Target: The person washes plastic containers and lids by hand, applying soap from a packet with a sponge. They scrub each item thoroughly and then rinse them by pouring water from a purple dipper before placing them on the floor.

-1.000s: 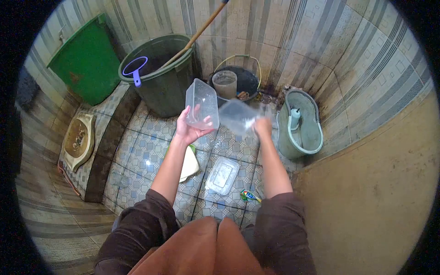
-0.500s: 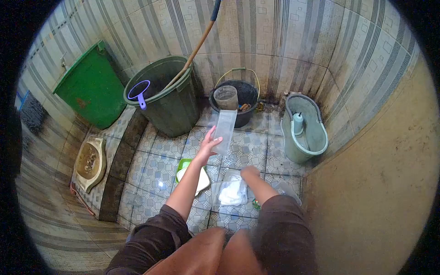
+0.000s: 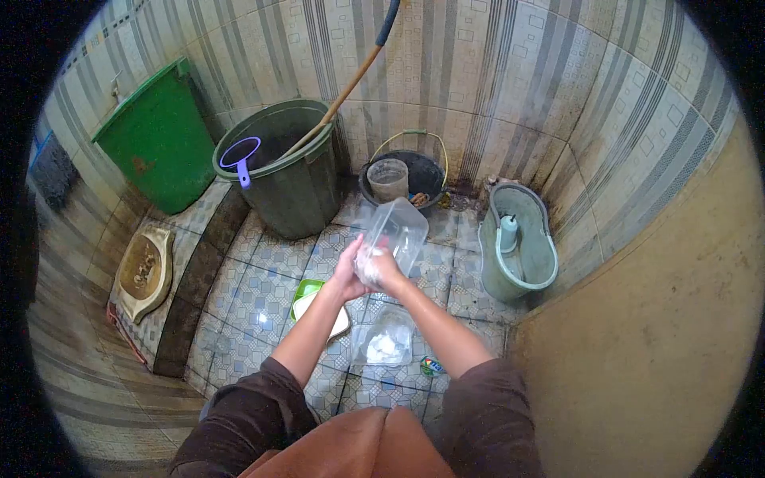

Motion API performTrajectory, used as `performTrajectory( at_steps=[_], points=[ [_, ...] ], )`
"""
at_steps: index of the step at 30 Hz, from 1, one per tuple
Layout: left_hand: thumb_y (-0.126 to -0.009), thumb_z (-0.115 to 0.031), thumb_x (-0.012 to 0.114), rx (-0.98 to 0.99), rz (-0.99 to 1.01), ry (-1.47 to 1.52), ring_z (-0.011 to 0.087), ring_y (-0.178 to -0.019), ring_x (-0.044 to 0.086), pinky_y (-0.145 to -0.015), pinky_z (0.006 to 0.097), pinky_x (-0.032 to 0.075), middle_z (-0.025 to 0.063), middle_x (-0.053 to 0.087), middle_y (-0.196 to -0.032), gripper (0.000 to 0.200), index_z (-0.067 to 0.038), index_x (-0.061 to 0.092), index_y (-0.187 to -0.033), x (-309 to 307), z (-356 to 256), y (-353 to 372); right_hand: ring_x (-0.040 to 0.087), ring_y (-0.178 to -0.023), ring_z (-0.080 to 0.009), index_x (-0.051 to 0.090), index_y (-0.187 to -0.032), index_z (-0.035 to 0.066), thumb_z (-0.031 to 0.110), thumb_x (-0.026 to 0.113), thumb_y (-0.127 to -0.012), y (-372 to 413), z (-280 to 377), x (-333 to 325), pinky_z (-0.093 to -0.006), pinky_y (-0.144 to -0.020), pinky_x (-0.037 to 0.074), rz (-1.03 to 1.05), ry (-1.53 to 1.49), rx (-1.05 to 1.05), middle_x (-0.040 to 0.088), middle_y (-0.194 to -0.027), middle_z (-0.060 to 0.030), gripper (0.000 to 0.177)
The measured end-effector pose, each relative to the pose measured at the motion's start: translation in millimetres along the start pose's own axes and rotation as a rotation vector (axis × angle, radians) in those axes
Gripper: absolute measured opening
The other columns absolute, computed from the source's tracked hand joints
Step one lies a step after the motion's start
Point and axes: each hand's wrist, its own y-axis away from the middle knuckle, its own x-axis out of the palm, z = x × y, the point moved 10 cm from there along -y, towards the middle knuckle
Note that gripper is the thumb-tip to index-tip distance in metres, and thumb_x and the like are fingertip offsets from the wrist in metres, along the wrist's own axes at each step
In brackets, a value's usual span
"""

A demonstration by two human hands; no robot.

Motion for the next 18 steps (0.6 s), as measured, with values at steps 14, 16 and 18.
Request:
performTrajectory(
  at_steps=[14, 16, 18],
  points=[
    [-0.067, -0.017, 0.062, 0.177, 0.119, -0.218, 0.0258, -0.101, 0.046, -0.083, 0.0429, 0.039, 0.0132, 0.038, -0.118, 0.071, -0.012, 0.023, -0.126, 29.9, -7.6, 8.8, 0.056, -0.069, -0.0331, 0.051, -0.097, 0.003, 0.030, 0.050, -0.073, 14.6, 107.0, -24.8, -0.0380, -0.062, 0.046, -0.340, 0.969, -0.323, 0.057, -0.083, -0.0165, 0.036],
    [-0.061, -0.008, 0.067, 0.129, 0.210, -0.263, 0.0220, -0.105, 0.041, -0.084, 0.0364, 0.038, 0.0108, 0.034, -0.120, 0.087, -0.019, 0.016, -0.130, 36.6, 4.2, 3.2, 0.057, -0.068, -0.0285, 0.053, -0.093, 0.003, 0.040, 0.046, -0.076, 5.7, 83.1, -51.7, -0.0382, -0.062, 0.047, -0.301, 0.382, -0.183, 0.059, -0.080, -0.0134, 0.042],
    [-0.055, -0.008, 0.071, 0.240, 0.127, -0.487, 0.0222, -0.109, 0.036, -0.088, 0.0335, 0.034, 0.0114, 0.033, -0.120, 0.095, -0.020, 0.014, -0.131, 32.9, -1.9, 0.5, 0.057, -0.075, -0.0222, 0.052, -0.096, 0.003, 0.041, 0.046, -0.077, 26.3, 87.4, -13.0, -0.0387, -0.065, 0.046, 0.101, -0.398, 0.235, 0.058, -0.085, -0.0124, 0.043]
  ],
)
